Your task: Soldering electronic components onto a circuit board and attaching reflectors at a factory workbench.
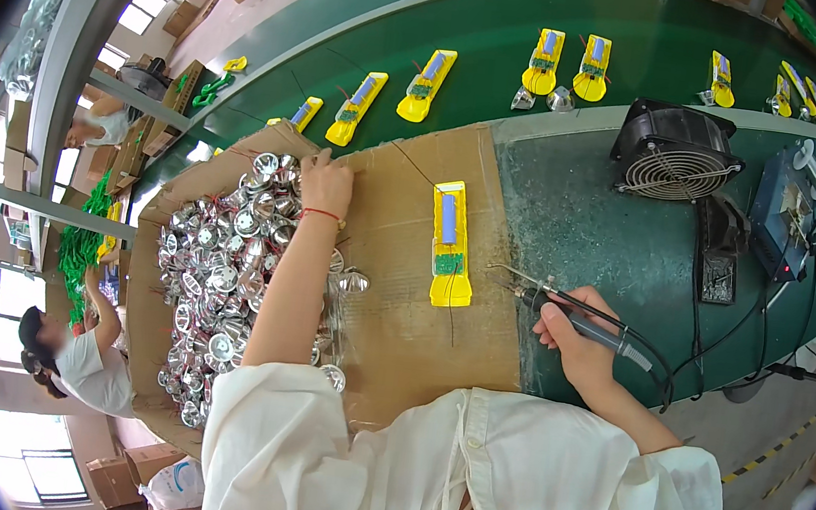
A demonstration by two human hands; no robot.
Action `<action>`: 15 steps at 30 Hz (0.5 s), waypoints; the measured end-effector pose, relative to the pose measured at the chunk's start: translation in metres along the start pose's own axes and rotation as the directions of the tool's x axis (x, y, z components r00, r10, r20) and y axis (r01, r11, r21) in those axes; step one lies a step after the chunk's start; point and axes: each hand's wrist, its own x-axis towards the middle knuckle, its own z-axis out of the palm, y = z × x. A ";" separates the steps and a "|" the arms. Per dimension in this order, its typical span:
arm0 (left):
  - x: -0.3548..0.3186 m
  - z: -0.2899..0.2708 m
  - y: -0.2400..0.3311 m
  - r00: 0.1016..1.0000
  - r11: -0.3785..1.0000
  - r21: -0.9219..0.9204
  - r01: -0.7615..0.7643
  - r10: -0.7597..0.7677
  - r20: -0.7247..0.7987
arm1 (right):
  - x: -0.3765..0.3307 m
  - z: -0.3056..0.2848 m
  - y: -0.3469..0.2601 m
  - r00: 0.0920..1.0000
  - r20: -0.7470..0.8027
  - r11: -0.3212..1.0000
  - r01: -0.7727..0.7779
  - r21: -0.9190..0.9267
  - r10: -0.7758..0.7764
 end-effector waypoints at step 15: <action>-0.133 -0.098 0.106 0.803 -0.356 -0.784 0.508 -0.132 0.581 | 0.010 0.016 0.002 0.993 0.110 0.998 0.037 -0.045 -0.032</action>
